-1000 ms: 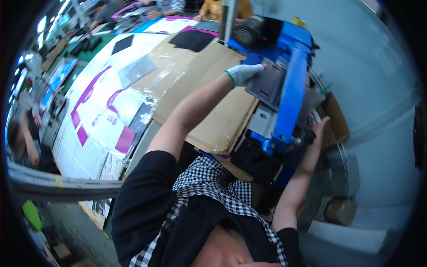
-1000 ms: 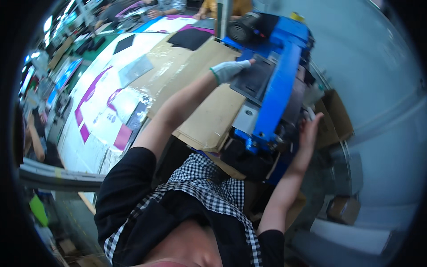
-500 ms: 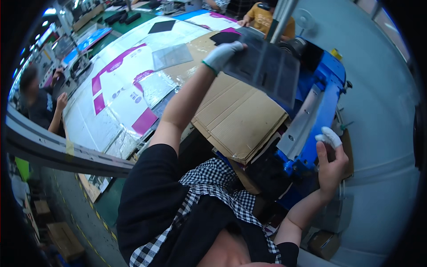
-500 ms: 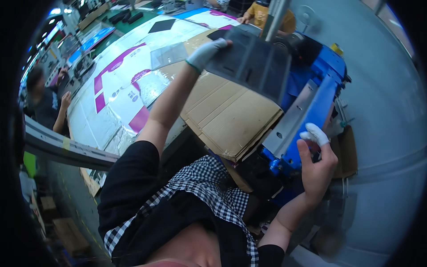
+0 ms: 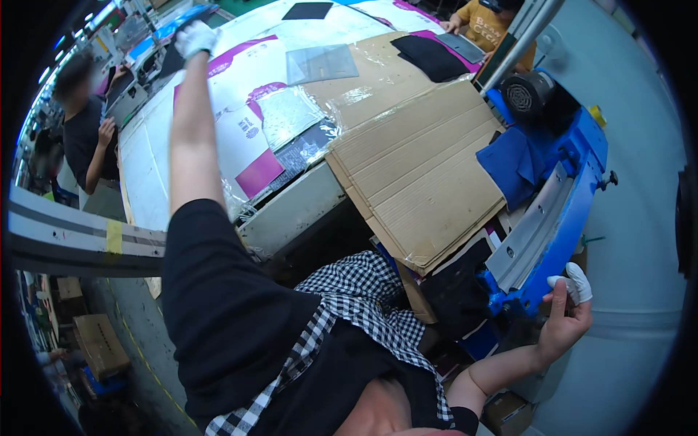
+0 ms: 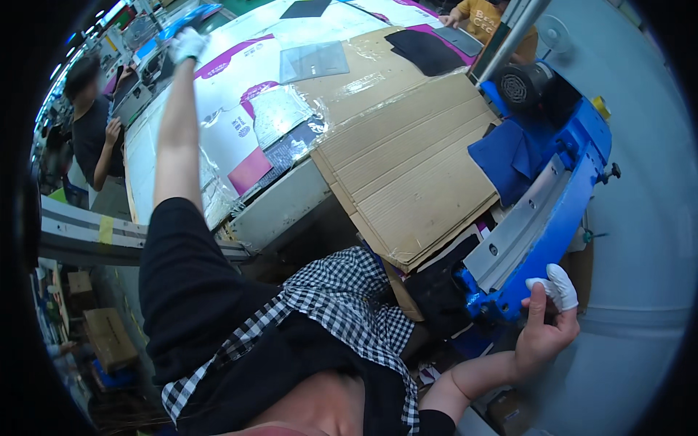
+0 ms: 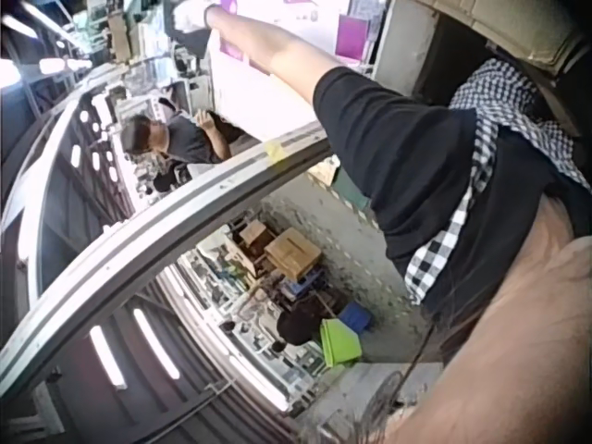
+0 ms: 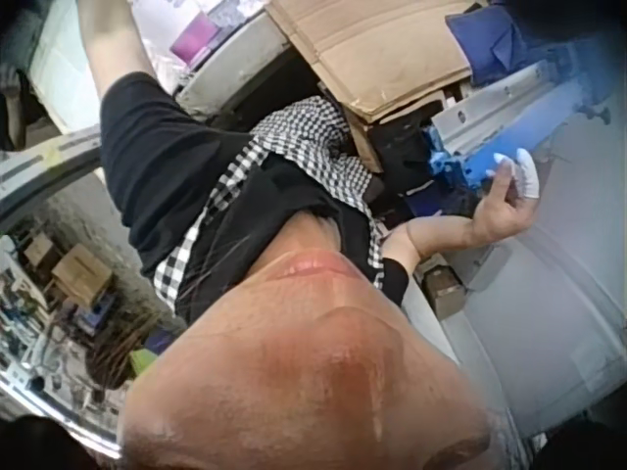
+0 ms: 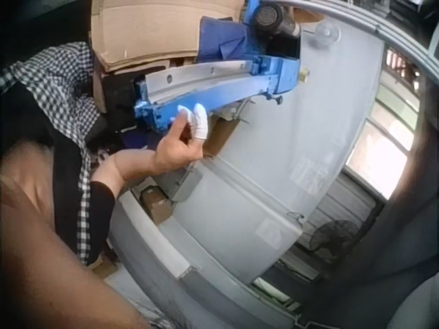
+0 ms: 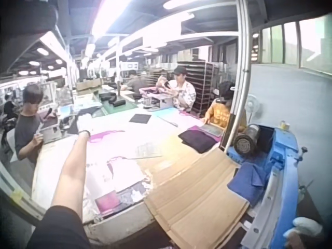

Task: The recorder is operating a blue industrial machine to process and stack grey rectangular plates on a production floor.

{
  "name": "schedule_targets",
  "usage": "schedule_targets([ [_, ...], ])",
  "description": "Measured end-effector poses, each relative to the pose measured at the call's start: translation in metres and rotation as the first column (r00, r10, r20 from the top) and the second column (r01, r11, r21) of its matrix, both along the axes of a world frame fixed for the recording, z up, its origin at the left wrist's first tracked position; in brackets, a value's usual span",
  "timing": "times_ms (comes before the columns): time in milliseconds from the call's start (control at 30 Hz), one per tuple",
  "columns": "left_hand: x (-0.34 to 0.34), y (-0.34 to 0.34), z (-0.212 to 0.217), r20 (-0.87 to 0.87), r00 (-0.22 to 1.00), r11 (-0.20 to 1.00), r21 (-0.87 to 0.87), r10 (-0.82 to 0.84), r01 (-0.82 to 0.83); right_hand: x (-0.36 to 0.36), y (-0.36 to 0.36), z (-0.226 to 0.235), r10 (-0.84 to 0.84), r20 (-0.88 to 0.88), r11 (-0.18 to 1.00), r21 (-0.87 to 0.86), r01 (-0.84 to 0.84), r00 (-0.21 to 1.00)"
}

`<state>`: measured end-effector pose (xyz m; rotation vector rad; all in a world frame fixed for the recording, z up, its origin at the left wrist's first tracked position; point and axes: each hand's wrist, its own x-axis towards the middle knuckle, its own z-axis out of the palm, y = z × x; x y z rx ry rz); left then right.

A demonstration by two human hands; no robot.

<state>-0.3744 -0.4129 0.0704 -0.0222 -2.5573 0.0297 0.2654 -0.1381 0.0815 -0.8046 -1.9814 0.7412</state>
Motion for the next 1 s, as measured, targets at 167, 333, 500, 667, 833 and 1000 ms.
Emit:
schedule_targets([
  [167, 0.004, 0.079, -0.212, 0.44, 0.828, 0.862, 0.498, -0.347, 0.096, 0.004, 0.001, -0.009, -0.057, -0.046, 0.998, 0.025, 0.058, 0.997],
  [333, 0.096, 0.15, -0.212, 0.379, 0.752, 0.802, 0.505, -0.539, 0.32, -0.002, 0.001, -0.009, -0.135, -0.018, 0.991, 0.013, 0.135, 0.991],
  [500, 0.032, 0.144, -0.206, 0.302, 0.84, 0.803, 0.548, -0.451, 0.234, 0.001, -0.001, -0.01, -0.276, -0.045, 0.961, 0.005, 0.276, 0.96],
  [667, -0.004, 0.144, -0.236, 0.365, 0.877, 0.81, 0.585, -0.314, 0.046, 0.008, 0.002, -0.018, -0.255, -0.067, 0.963, 0.073, 0.259, 0.965],
  [833, -0.006, 0.185, -0.233, 0.33, 0.817, 0.584, 0.812, -0.473, 0.01, -0.002, -0.004, -0.009, -0.207, -0.067, 0.972, 0.099, 0.213, 0.976],
  [1000, 0.02, 0.22, -0.214, 0.068, 0.551, 0.095, 0.995, -0.832, 0.022, -0.004, -0.005, -0.007, -0.22, -0.069, 0.971, 0.076, 0.225, 0.973],
])
